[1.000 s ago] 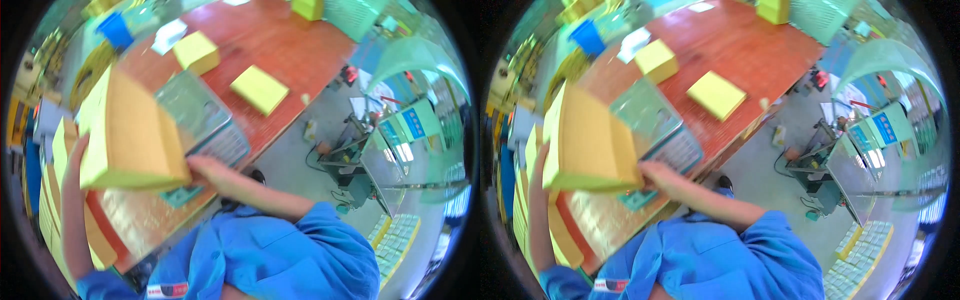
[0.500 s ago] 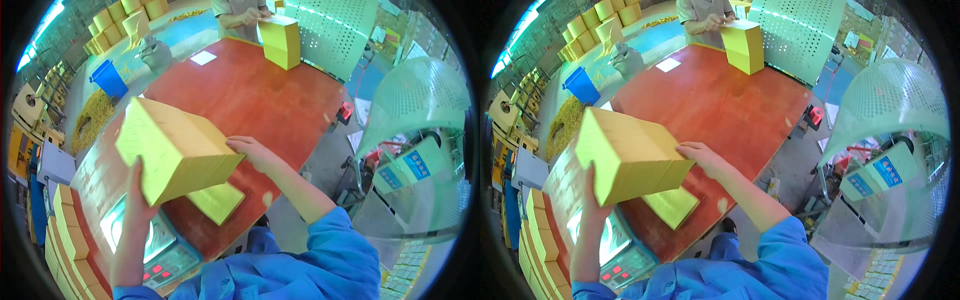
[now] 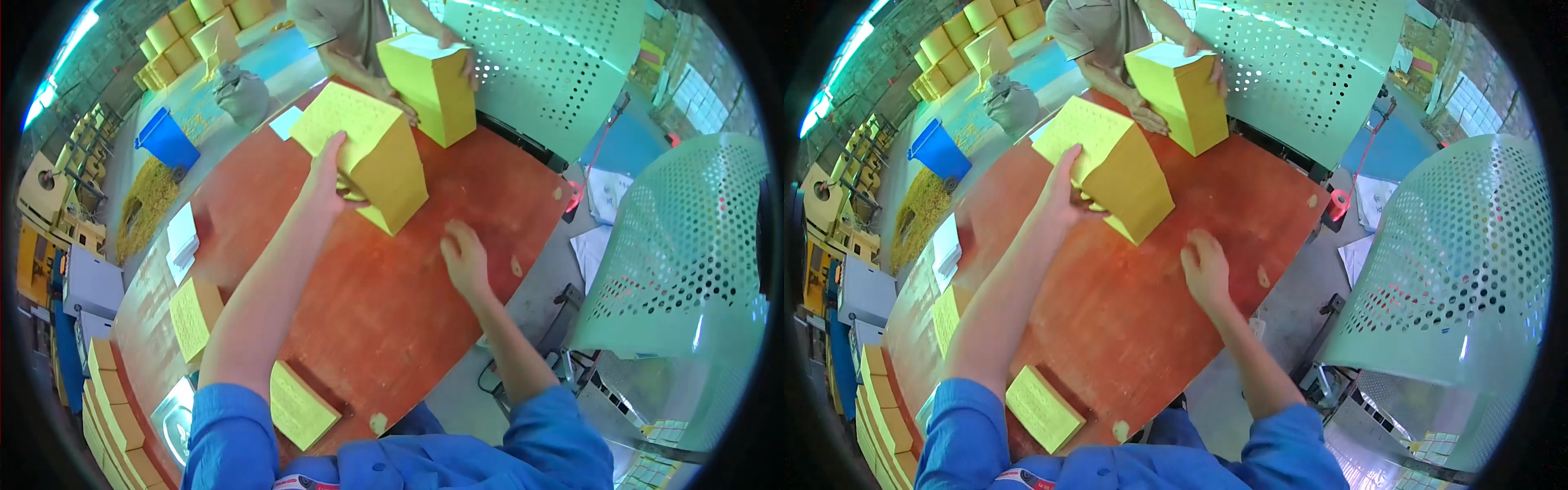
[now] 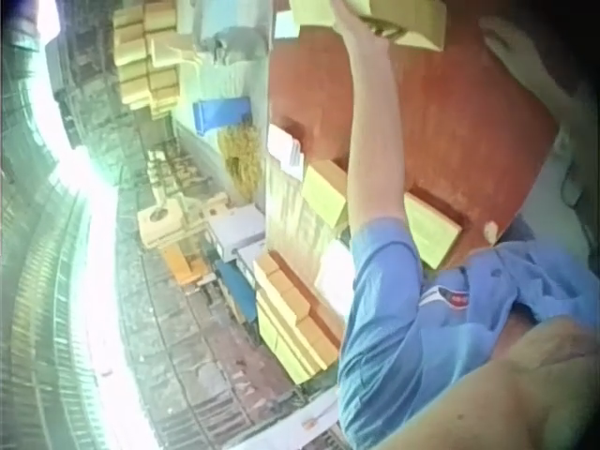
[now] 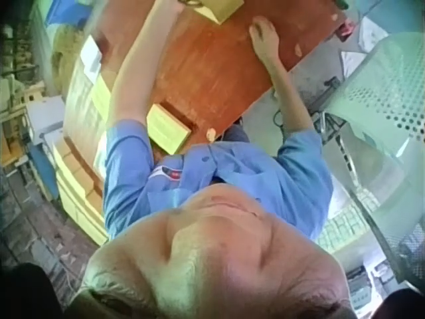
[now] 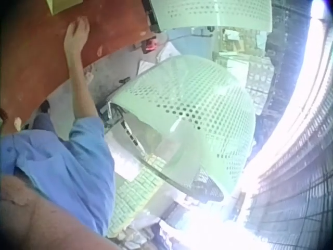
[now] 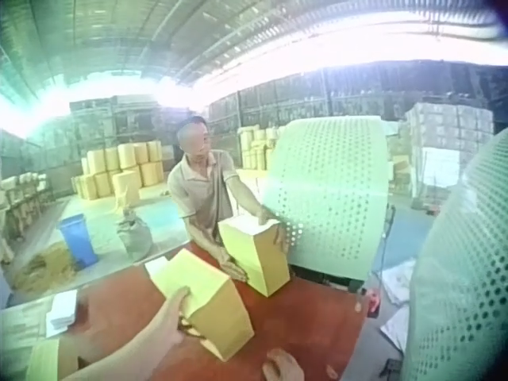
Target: The recorder is weighing stacks of yellow paper blocks on an electronic scale and organizing them.
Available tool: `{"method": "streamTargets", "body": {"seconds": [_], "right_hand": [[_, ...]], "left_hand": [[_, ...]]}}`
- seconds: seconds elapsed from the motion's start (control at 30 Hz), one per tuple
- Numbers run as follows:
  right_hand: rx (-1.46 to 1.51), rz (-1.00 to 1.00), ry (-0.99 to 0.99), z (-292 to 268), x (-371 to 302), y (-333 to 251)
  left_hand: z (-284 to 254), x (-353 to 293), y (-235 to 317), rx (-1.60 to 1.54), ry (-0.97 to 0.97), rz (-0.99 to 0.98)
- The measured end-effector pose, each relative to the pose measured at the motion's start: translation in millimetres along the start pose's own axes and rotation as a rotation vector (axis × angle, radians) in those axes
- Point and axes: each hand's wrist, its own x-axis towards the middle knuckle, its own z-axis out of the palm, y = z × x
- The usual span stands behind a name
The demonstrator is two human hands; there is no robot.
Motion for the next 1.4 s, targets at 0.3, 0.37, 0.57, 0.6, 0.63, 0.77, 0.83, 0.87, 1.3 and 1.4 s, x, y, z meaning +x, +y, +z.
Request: {"method": "streamTargets", "body": {"seconds": [0.3, 0.37, 0.57, 0.6, 0.63, 0.77, 0.83, 0.87, 1.3, 1.4], "right_hand": [[-0.242, -0.153, -0.256, -26, -18, -31], [-0.274, -0.149, -0.266, -27, -15, -33], [-0.298, -0.196, -0.304, -26, -14, -36], [-0.33, -0.171, -0.291, -30, -15, -35], [-0.358, -0.149, -0.282, -33, -18, -37], [-0.295, -0.255, -0.251, -9, -18, -41], [-0.238, -0.284, -0.24, -17, -15, -34], [-0.276, -0.261, -0.277, -16, -19, -41], [-0.025, -0.21, -0.282, 17, -70, -160], [0.43, -0.312, -0.489, 63, -167, -335]], "left_hand": [[82, 50, 31, 0.011, 0.029, -0.013], [91, 62, 33, 0.031, 0.016, -0.009], [129, 95, 51, 0.05, -0.125, 0.044], [140, 106, 49, 0.081, -0.165, 0.068], [150, 124, 47, 0.008, -0.274, -0.015], [119, 183, 48, -0.108, -0.184, 0.102], [147, 173, 51, 0.108, 0.181, 0.25], [145, 160, 63, 0.214, 0.392, 0.287], [-464, -312, 65, 1.032, 0.435, 0.26], [-679, -467, -4, 1.308, 1.442, 0.233]]}}
